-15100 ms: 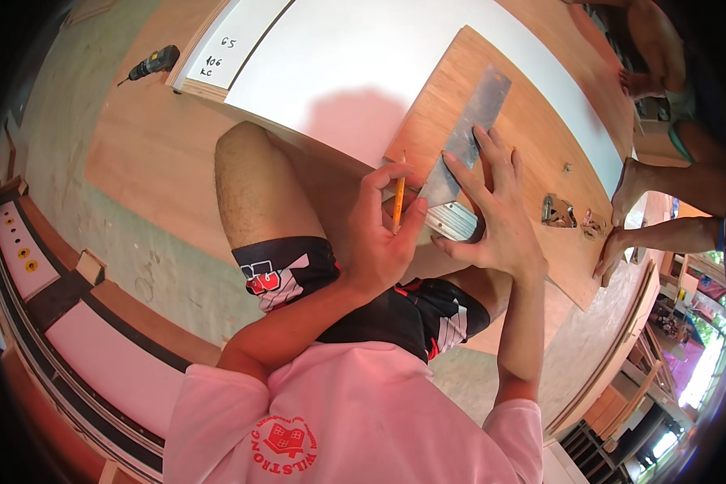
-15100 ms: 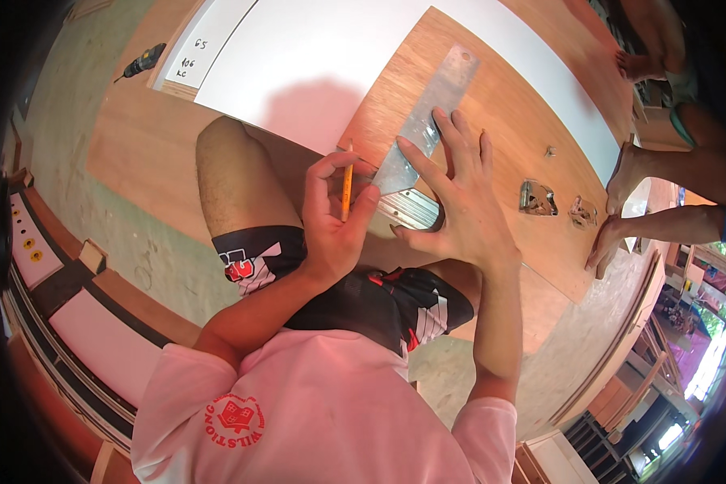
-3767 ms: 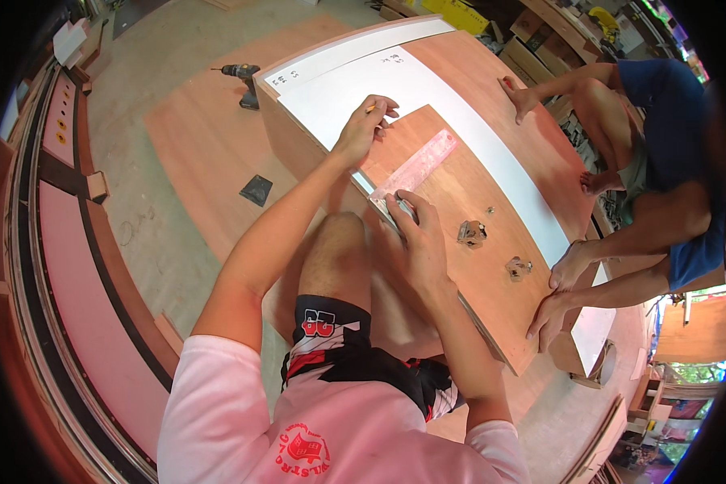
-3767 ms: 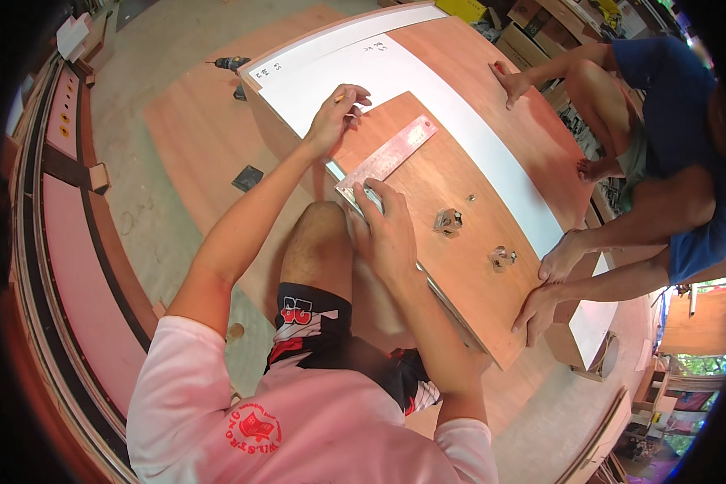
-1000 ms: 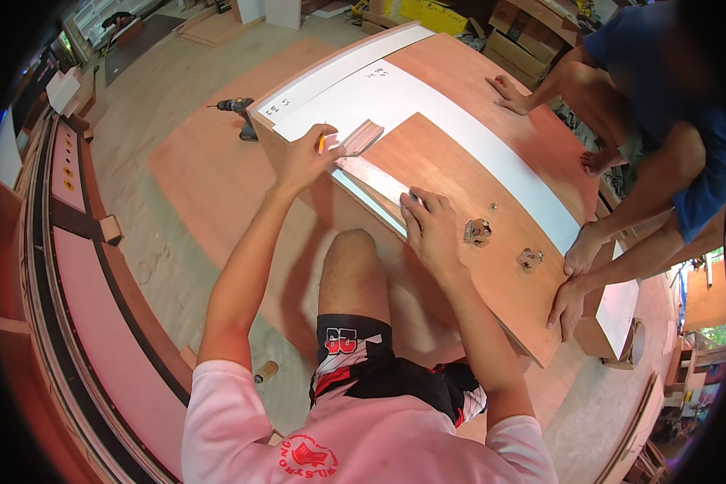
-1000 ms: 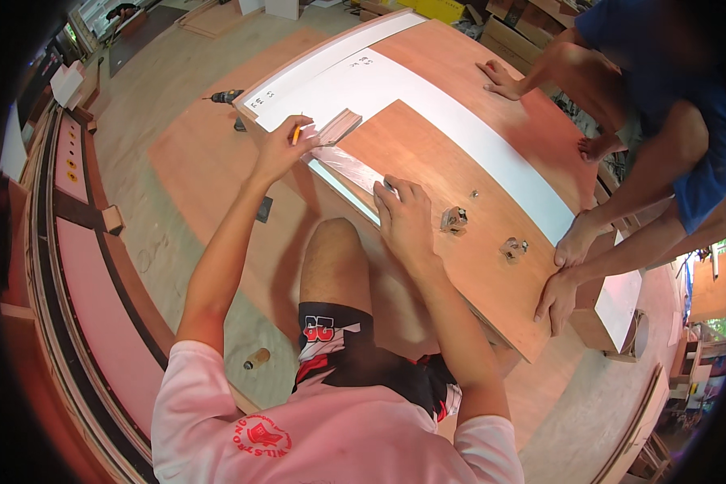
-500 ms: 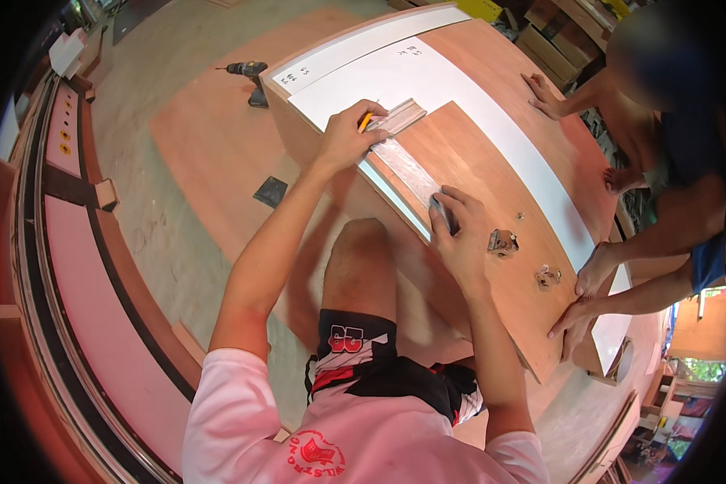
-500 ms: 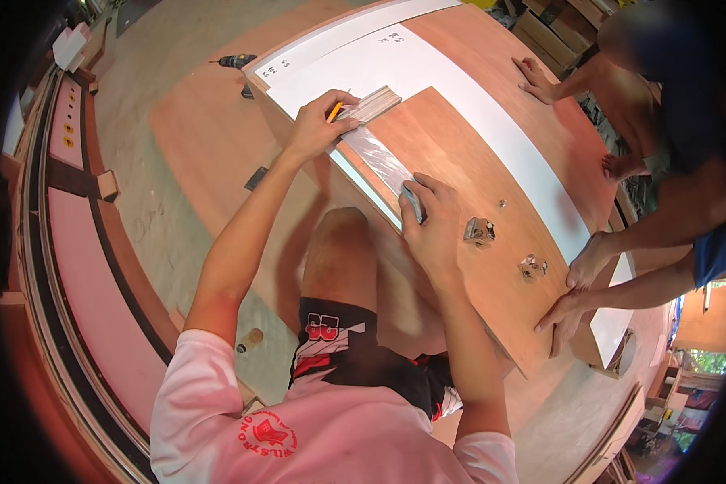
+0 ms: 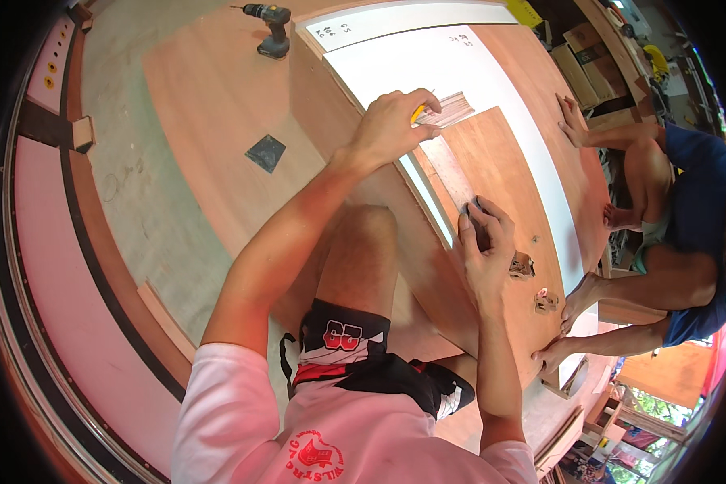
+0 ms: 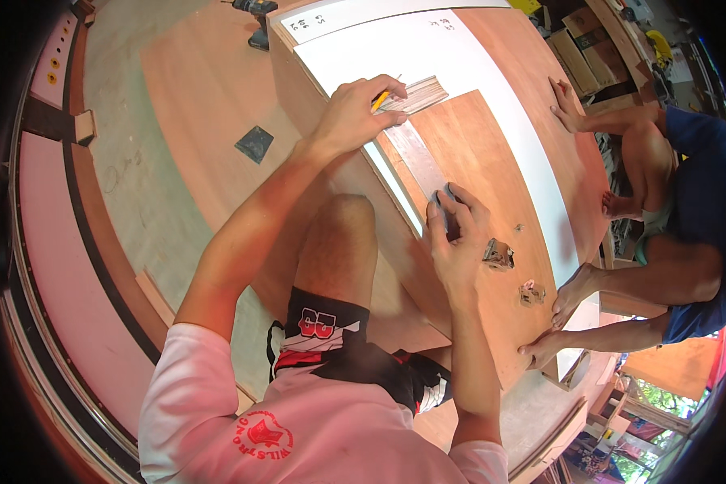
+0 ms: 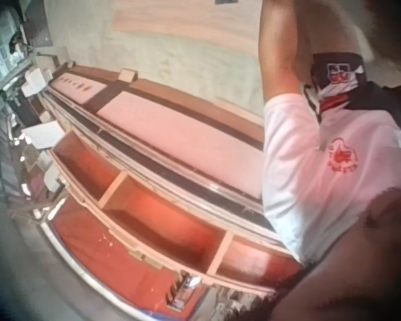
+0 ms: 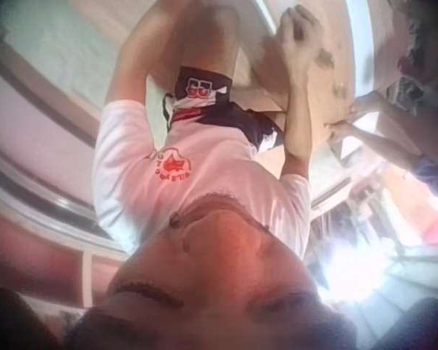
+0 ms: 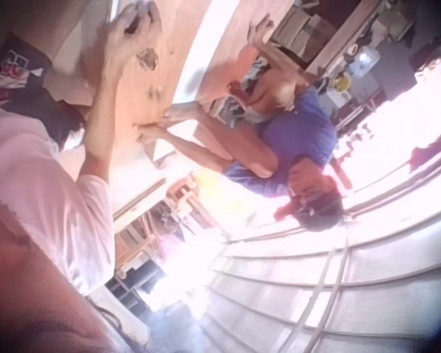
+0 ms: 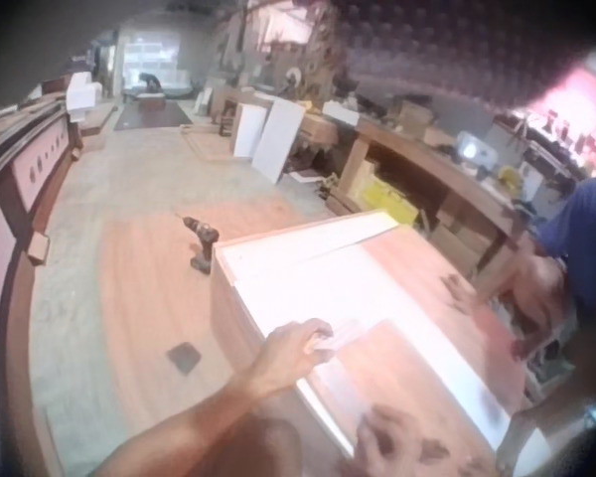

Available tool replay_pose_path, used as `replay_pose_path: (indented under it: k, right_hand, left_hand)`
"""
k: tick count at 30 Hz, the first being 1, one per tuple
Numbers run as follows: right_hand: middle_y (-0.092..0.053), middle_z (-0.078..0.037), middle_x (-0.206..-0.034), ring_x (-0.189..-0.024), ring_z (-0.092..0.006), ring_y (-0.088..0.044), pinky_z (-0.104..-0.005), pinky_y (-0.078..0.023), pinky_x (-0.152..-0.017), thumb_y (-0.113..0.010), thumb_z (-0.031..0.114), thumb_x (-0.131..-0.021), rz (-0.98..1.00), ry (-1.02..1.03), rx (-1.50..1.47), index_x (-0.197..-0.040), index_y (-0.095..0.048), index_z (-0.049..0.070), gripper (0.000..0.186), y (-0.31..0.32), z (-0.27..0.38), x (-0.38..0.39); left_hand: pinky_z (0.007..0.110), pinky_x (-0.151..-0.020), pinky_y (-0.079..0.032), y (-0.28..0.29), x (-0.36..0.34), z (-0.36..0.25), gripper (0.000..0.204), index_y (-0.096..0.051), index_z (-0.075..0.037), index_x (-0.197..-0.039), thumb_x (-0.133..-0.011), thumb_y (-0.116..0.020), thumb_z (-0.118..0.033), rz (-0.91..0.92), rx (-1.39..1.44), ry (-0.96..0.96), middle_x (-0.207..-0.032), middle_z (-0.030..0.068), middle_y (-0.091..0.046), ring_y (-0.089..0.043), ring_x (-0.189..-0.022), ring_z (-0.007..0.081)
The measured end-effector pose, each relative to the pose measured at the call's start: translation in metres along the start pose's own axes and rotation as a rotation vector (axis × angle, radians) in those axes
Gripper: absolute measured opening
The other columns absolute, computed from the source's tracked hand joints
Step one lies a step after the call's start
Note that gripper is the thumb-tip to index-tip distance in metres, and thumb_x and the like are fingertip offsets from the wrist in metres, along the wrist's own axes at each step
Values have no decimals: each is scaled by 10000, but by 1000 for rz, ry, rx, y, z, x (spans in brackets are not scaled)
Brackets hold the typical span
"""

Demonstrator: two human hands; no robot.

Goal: The person marks a wooden panel using a metal ruler and pencil, then positions and secures metal hinges onto the panel. The person works on the floor while another person assists by holding the panel steady.

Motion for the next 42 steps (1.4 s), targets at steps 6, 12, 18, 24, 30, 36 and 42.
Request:
replay_pose_path:
  k: [6, 12, 18, 24, 30, 36, 42]
  right_hand:
    - [-677, -161, -1403, -1302, -305, -628, -414, -537, -1062, -793, 159, -998, 1, 7, 86, -1244, -786, 25, 280, 1, 0, -1]
    - [-679, -161, -1388, -1300, -321, -602, -430, -533, -1052, -819, 176, -965, -35, 55, 160, -1255, -777, 36, 324, 2, 8, -2]
    - [-685, -132, -1342, -1233, -309, -596, -432, -516, -1035, -861, 214, -916, -41, 70, 178, -1253, -793, 43, 383, 4, 11, 0]
    - [-687, -128, -1321, -1220, -301, -601, -427, -514, -1025, -870, 210, -911, -26, 89, 200, -1233, -808, 34, 371, 3, 14, -2]
    - [-680, -124, -1313, -1200, -281, -625, -398, -529, -1002, -867, 183, -923, -21, 69, 202, -1244, -808, 36, 358, 2, 11, -1]
    - [-680, -119, -1312, -1189, -241, -662, -356, -551, -979, -836, 160, -981, -16, 61, 195, -1249, -822, 46, 291, 2, 13, 0]
    - [-687, -132, -1301, -1183, -248, -654, -354, -536, -989, -821, 129, -991, -9, 47, 210, -1219, -836, 35, 247, 1, 8, -1]
  left_hand:
    - [438, -936, -573, -3, 2, 5, 345, -756, -120, -1182, -898, -858, -286, -41, -39, -22, -1170, 88, -816, -743, -1045, 346]
    - [426, -965, -573, -4, 1, 3, 332, -753, -131, -1187, -898, -853, -260, -15, -64, 5, -1245, 59, -814, -743, -1080, 332]
    - [405, -1017, -570, -6, -6, -4, 296, -747, -110, -1201, -929, -823, -202, 48, -31, -47, -1306, 56, -804, -745, -1152, 321]
    - [439, -905, -568, -4, -4, -4, 292, -736, -113, -1200, -933, -811, -204, -24, 11, -125, -1125, 80, -812, -719, -986, 345]
    - [453, -879, -580, 0, -1, -10, 282, -725, -109, -1186, -931, -810, -195, -60, 24, -189, -1193, 67, -808, -717, -962, 340]
    - [451, -853, -583, 2, -1, -12, 279, -722, -113, -1181, -924, -811, -177, -62, 9, -190, -1177, 66, -808, -714, -937, 334]
    - [459, -816, -570, 5, 0, -13, 274, -719, -125, -1174, -921, -814, -173, -89, 24, -206, -999, 88, -785, -702, -899, 331]
Point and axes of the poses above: each hand's wrist, its own x-axis away from the middle knuckle, its own y-axis out of the back of the hand, z = x × y, the point moved 10 cm from there along -x, towards the middle knuckle
